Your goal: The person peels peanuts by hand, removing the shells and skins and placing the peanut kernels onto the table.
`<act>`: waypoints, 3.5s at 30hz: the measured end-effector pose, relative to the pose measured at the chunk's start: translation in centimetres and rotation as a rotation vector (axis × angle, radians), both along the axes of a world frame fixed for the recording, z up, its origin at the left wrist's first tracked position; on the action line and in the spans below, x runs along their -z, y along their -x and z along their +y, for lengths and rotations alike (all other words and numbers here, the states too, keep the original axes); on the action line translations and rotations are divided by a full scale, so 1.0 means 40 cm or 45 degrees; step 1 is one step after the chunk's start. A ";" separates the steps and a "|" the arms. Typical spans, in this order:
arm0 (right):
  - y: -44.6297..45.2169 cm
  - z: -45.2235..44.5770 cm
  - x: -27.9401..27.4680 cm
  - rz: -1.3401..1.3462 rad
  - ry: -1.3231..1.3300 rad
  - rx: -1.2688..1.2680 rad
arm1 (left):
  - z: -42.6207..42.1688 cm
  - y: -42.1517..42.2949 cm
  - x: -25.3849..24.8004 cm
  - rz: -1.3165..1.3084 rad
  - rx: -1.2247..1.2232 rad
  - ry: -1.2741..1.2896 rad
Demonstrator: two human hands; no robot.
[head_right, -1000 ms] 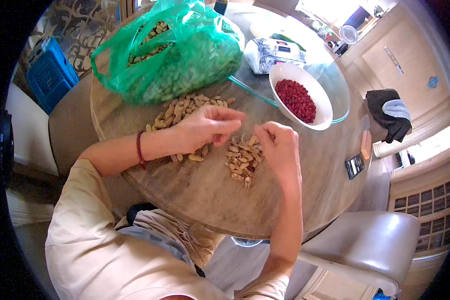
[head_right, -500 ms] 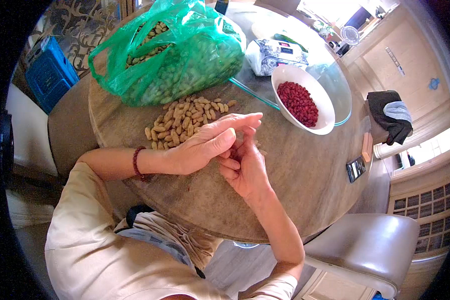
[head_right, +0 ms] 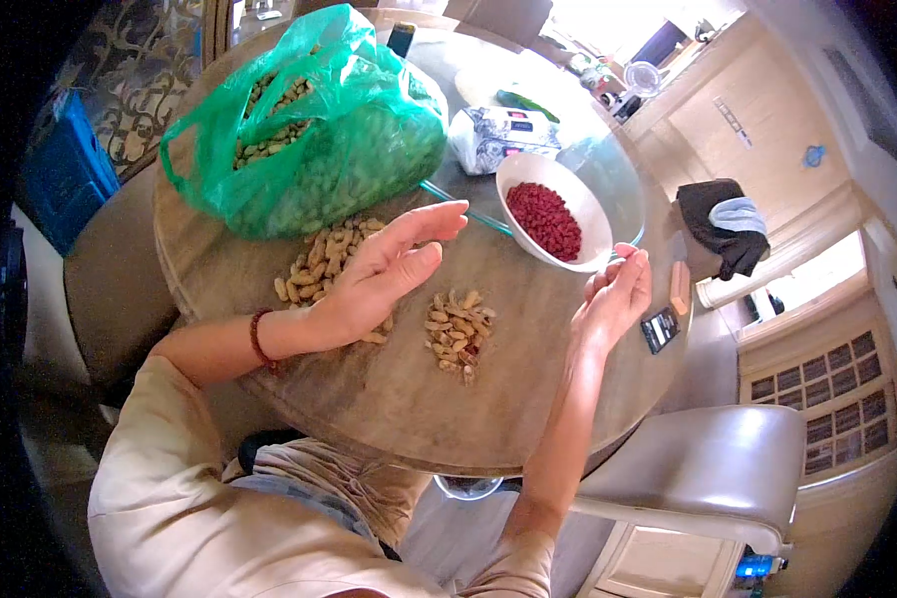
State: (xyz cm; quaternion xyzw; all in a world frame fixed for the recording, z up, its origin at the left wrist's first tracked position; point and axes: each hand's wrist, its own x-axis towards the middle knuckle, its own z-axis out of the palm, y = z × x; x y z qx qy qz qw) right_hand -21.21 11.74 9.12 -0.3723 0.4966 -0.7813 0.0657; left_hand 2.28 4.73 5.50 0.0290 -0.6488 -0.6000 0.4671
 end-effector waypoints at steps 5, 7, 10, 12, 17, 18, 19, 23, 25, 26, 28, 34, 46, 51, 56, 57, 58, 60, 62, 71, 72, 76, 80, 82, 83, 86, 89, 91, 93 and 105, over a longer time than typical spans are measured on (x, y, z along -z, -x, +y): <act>0.107 -0.102 -0.035 -0.064 -0.301 -0.012 | -0.017 0.002 0.009 -0.042 -0.043 -0.014; 0.105 -0.131 -0.054 -0.160 -0.414 -0.403 | -0.033 0.003 0.011 -0.021 -0.082 0.023; 0.083 -0.129 -0.064 -0.145 -0.545 -0.307 | -0.057 0.007 0.004 0.020 -0.192 0.056; 0.073 -0.122 -0.068 -0.155 -0.553 -0.285 | -0.074 0.008 0.001 0.034 -0.259 0.050; 0.059 -0.090 -0.048 -0.075 -0.330 -0.303 | -0.133 -0.014 -0.020 -0.182 -0.339 0.219; 0.059 -0.083 -0.031 -0.095 -0.352 -0.315 | -0.140 -0.027 -0.031 -0.329 -0.281 0.297; 0.067 -0.069 -0.018 -0.032 -0.285 -0.354 | -0.143 -0.032 -0.033 -0.341 -0.349 0.458; -0.082 -0.018 0.018 0.145 -0.400 -0.251 | -0.139 -0.042 -0.030 -0.591 -0.449 0.795; -0.156 -0.013 0.046 0.578 -0.555 -0.307 | -0.142 -0.037 -0.017 -0.587 -0.475 0.826; -0.192 -0.013 0.059 0.879 -0.556 -0.408 | -0.144 -0.034 -0.010 -0.573 -0.509 0.860; -0.257 0.009 0.063 1.181 -0.847 -0.526 | -0.149 -0.034 -0.007 -0.570 -0.539 0.894; -0.315 0.006 0.100 1.420 -1.001 -0.578 | -0.150 -0.033 -0.005 -0.567 -0.559 0.917; -0.275 -0.037 0.101 1.120 -0.982 -0.590 | -0.142 -0.031 -0.002 -0.570 -0.578 0.896; -0.206 -0.057 0.061 0.199 -0.967 -0.945 | -0.125 -0.030 -0.024 -0.462 -0.430 0.561; -0.180 -0.042 0.114 -0.556 -0.546 -1.285 | -0.113 -0.005 0.004 -0.368 -0.124 0.233; -0.176 -0.046 0.124 -0.580 -0.479 -1.387 | -0.111 -0.003 0.006 -0.379 -0.085 0.199; -0.173 -0.047 0.132 -0.580 -0.471 -1.390 | -0.108 0.000 0.008 -0.392 -0.048 0.166; -0.176 -0.049 0.146 -0.698 -0.352 -1.490 | -0.099 0.010 0.023 -0.367 -0.003 0.050; -0.177 -0.049 0.145 -0.694 -0.315 -1.557 | -0.085 0.016 0.028 -0.249 0.022 -0.092; -0.191 -0.039 0.141 -0.698 -0.268 -1.473 | -0.069 0.016 0.035 -0.075 -0.134 0.088; -0.191 -0.038 0.141 -0.664 -0.321 -1.434 | -0.067 0.018 0.034 -0.079 -0.131 0.094; -0.199 -0.031 0.137 -0.560 -0.404 -1.376 | -0.056 0.017 0.023 -0.047 -0.337 0.391; -0.203 -0.028 0.134 -0.398 -0.436 -1.174 | -0.056 0.015 0.022 -0.066 -0.297 0.374; -0.223 -0.018 0.105 -0.146 -0.544 -0.896 | -0.057 0.016 0.023 -0.060 -0.249 0.303; -0.225 -0.016 0.104 -0.151 -0.540 -0.895 | -0.056 0.016 0.023 -0.073 -0.227 0.275; -0.228 -0.014 0.108 0.046 -0.529 -0.751 | -0.059 0.017 0.028 -0.099 -0.204 0.248; -0.229 -0.015 0.115 0.223 -0.436 -0.634 | -0.064 0.020 0.036 -0.118 -0.198 0.187; -0.228 -0.011 0.110 0.316 -0.454 -0.555 | -0.066 0.021 0.037 -0.131 -0.189 0.129; -0.228 -0.014 0.112 0.385 -0.406 -0.502 | -0.069 0.022 0.035 -0.141 -0.109 -0.106; -0.227 -0.013 0.091 0.814 -0.278 -0.153 | -0.069 0.027 0.048 -0.271 -0.108 -0.015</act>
